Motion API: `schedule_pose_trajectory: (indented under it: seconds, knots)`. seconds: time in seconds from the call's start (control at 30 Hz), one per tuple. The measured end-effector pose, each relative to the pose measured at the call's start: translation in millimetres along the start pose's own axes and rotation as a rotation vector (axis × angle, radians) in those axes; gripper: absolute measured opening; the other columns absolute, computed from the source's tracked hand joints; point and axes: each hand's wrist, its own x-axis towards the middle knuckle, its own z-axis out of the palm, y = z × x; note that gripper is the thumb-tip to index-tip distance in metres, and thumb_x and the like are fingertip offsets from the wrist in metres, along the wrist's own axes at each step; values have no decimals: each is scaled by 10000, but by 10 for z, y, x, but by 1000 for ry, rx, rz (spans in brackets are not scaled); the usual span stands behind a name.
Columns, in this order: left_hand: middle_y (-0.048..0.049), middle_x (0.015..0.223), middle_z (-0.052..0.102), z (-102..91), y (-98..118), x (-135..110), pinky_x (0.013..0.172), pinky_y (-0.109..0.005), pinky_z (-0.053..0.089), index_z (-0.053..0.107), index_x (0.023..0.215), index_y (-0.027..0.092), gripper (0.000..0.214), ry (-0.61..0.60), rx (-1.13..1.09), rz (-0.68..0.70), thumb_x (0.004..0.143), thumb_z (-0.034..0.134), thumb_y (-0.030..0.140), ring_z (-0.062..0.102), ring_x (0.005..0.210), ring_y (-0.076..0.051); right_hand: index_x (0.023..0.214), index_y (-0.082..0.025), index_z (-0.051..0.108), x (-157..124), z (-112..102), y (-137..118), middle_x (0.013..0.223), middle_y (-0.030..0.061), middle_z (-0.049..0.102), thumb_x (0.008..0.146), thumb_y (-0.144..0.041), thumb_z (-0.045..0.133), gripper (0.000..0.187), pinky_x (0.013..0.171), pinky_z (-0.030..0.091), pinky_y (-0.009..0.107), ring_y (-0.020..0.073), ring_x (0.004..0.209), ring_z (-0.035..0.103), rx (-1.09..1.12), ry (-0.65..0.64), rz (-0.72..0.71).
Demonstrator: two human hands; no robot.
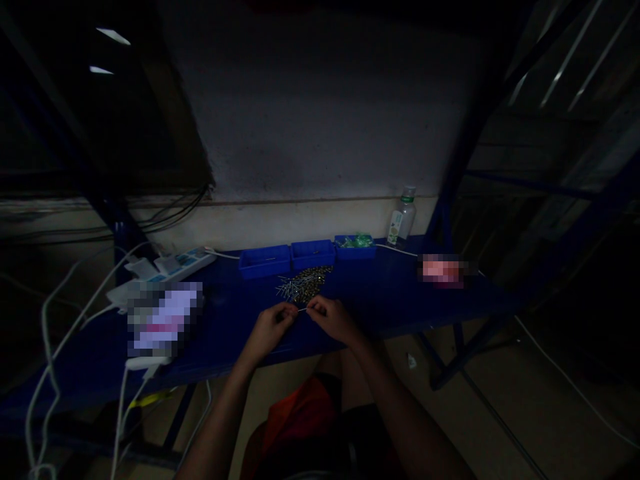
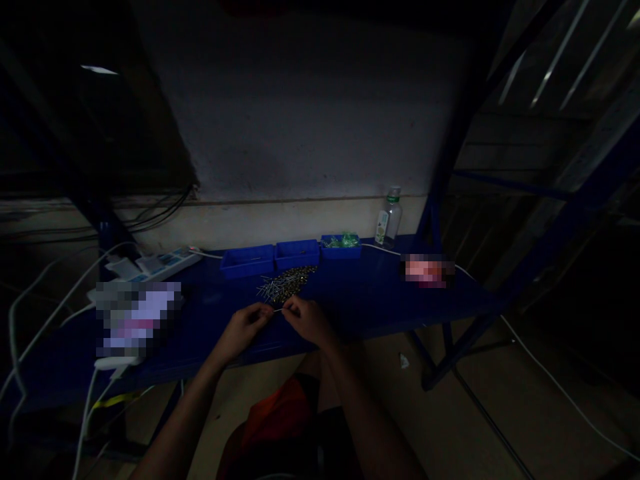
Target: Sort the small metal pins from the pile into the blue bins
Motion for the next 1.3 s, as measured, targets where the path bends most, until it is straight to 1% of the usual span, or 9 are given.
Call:
schedule_pose_trajectory:
  seconds: [0.13,0.3,0.47,0.63,0.73,0.83,0.97,1.13,1.3]
  knots:
    - [-36,774,627,-26,15,-8,665,-240,441,614,841,135,291,45,-57,-5,794,484,391,567,727,-159,854,-199,613,-4,14,-9,699,-17,634,807,-279,527,126,556,385,179,91,585,556,-49,-57,-18]
    - [-44,804,663,-4,26,-1,698,-255,452,642,850,148,272,-37,-60,12,773,528,382,594,753,-174,865,-204,628,-14,2,-43,718,-12,649,800,-248,542,116,576,392,185,101,618,575,-81,-101,-63]
    - [-42,837,669,6,31,0,726,-255,447,637,833,157,221,-48,-38,46,782,510,330,603,784,-174,865,-208,635,-15,3,-40,740,-10,652,800,-273,554,123,575,390,185,99,628,575,-62,-104,-64]
    - [-33,811,638,-1,31,-8,689,-234,446,567,820,150,153,42,-109,12,779,483,271,589,762,-151,904,-202,624,-8,10,-26,731,-13,638,802,-302,551,160,573,389,184,95,623,566,-15,-70,-20]
    - [-24,761,629,6,31,-11,647,-224,442,572,825,146,169,4,-93,-2,777,489,285,583,706,-141,937,-197,611,-4,-3,-31,699,-18,619,822,-317,518,190,564,382,183,92,601,551,4,-37,-22]
    - [-37,784,644,10,22,-11,660,-233,444,602,860,142,233,-14,-42,5,790,484,330,589,721,-153,963,-197,603,-3,-15,-30,684,-20,609,833,-325,498,211,556,373,183,91,589,543,21,-26,-30]
    - [-38,804,665,10,-11,-6,665,-235,441,632,873,145,270,-25,6,-2,797,486,358,602,737,-166,901,-193,616,-4,-11,-14,711,-9,622,836,-322,490,192,575,378,186,100,627,561,41,-36,-41]
    - [-36,818,682,14,-38,-3,654,-233,443,634,967,143,332,21,15,-39,790,504,392,618,747,-177,860,-188,615,-3,4,21,698,-5,623,840,-305,481,178,565,377,187,105,622,565,52,-6,-29]
    - [-31,841,692,-3,-13,-9,669,-237,446,663,898,157,311,26,11,-20,795,506,405,620,768,-184,883,-190,605,10,17,57,706,-5,623,848,-303,475,176,573,386,191,104,622,563,52,9,-14]
